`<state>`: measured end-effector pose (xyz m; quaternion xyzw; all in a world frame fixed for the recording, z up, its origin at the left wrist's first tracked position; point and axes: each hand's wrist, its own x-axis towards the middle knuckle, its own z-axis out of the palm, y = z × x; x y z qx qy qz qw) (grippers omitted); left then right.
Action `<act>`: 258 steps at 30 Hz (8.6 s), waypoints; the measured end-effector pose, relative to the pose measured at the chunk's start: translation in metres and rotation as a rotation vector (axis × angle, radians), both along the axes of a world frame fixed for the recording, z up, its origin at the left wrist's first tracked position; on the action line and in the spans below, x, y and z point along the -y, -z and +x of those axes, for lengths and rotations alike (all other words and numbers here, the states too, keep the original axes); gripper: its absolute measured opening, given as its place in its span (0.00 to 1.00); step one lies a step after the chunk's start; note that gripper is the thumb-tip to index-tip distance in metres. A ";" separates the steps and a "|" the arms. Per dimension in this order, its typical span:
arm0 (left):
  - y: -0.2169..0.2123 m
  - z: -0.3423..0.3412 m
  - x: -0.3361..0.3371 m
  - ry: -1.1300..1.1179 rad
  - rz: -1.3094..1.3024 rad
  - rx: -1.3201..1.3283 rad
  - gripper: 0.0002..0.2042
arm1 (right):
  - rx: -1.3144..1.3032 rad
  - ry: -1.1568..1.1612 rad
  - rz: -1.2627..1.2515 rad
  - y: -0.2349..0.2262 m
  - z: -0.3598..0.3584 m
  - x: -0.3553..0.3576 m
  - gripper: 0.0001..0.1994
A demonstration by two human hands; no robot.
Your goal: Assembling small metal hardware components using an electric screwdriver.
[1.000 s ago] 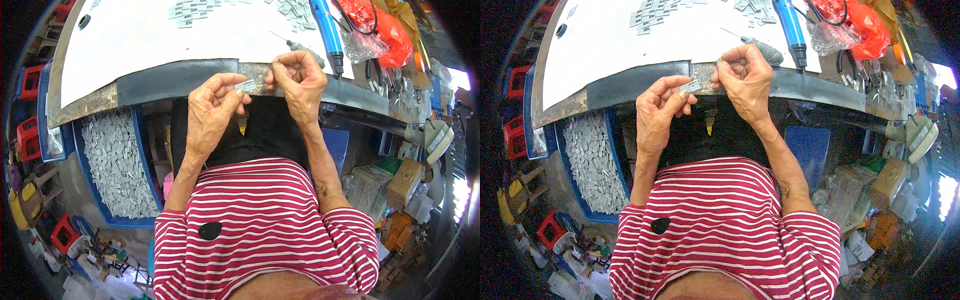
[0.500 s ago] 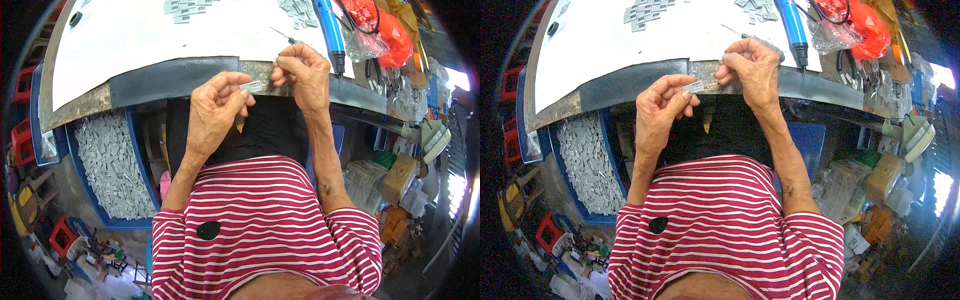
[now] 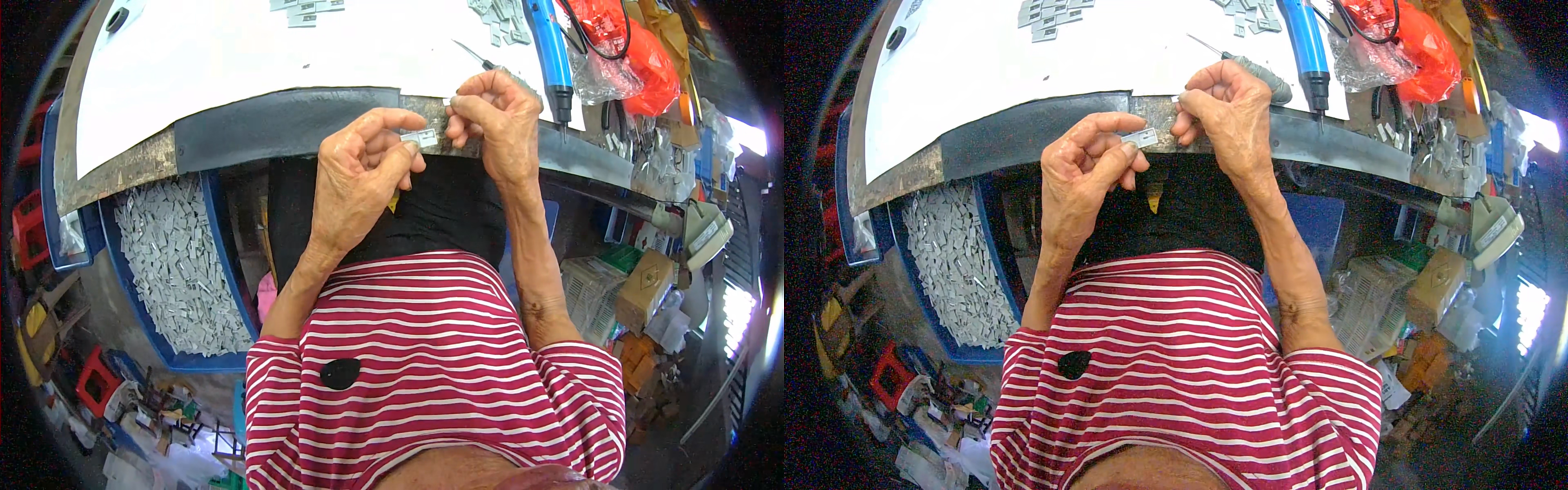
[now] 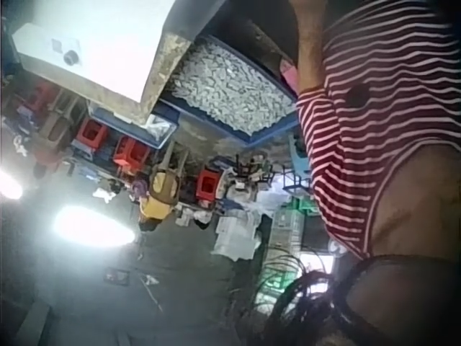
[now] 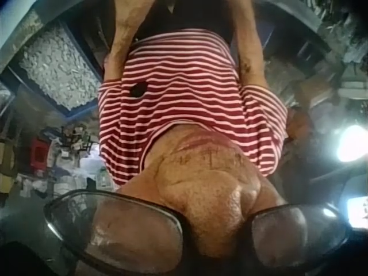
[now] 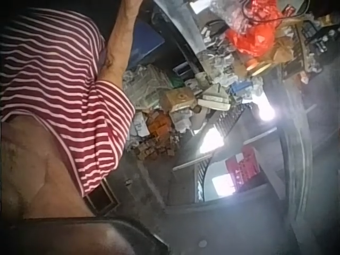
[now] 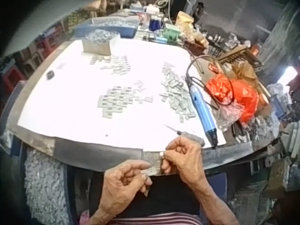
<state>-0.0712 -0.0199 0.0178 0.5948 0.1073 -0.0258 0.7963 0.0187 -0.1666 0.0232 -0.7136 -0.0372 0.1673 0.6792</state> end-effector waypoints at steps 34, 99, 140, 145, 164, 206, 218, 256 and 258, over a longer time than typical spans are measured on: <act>0.008 -0.008 0.016 0.135 -0.251 -0.038 0.10 | 1.179 -0.149 -0.153 0.011 -0.043 0.025 0.15; 0.036 -0.023 0.031 0.239 0.057 -0.036 0.09 | -0.435 -0.171 -0.003 0.019 -0.070 0.056 0.08; 0.050 -0.026 0.037 0.281 -0.045 -0.029 0.07 | -0.275 -0.050 0.021 0.039 -0.094 0.052 0.07; 0.051 -0.025 0.039 0.298 -0.023 -0.018 0.07 | -0.250 -0.003 0.046 0.040 -0.096 0.051 0.06; 0.001 -0.003 0.020 0.014 0.846 0.600 0.10 | -0.151 -0.190 0.064 -0.009 -0.042 0.029 0.07; 0.005 0.087 -0.064 -0.032 1.154 0.364 0.06 | 0.609 0.508 -0.572 -0.016 0.093 0.169 0.06; 0.011 0.082 -0.060 -0.073 1.195 0.391 0.07 | 0.614 0.710 -0.495 0.030 0.147 0.222 0.07; 0.011 0.064 0.045 0.335 -0.581 0.130 0.16 | 0.179 -0.249 0.202 -0.072 0.061 0.065 0.23; 0.017 0.067 0.042 0.310 -0.589 0.142 0.14 | 0.200 -0.166 0.257 -0.064 0.045 0.064 0.19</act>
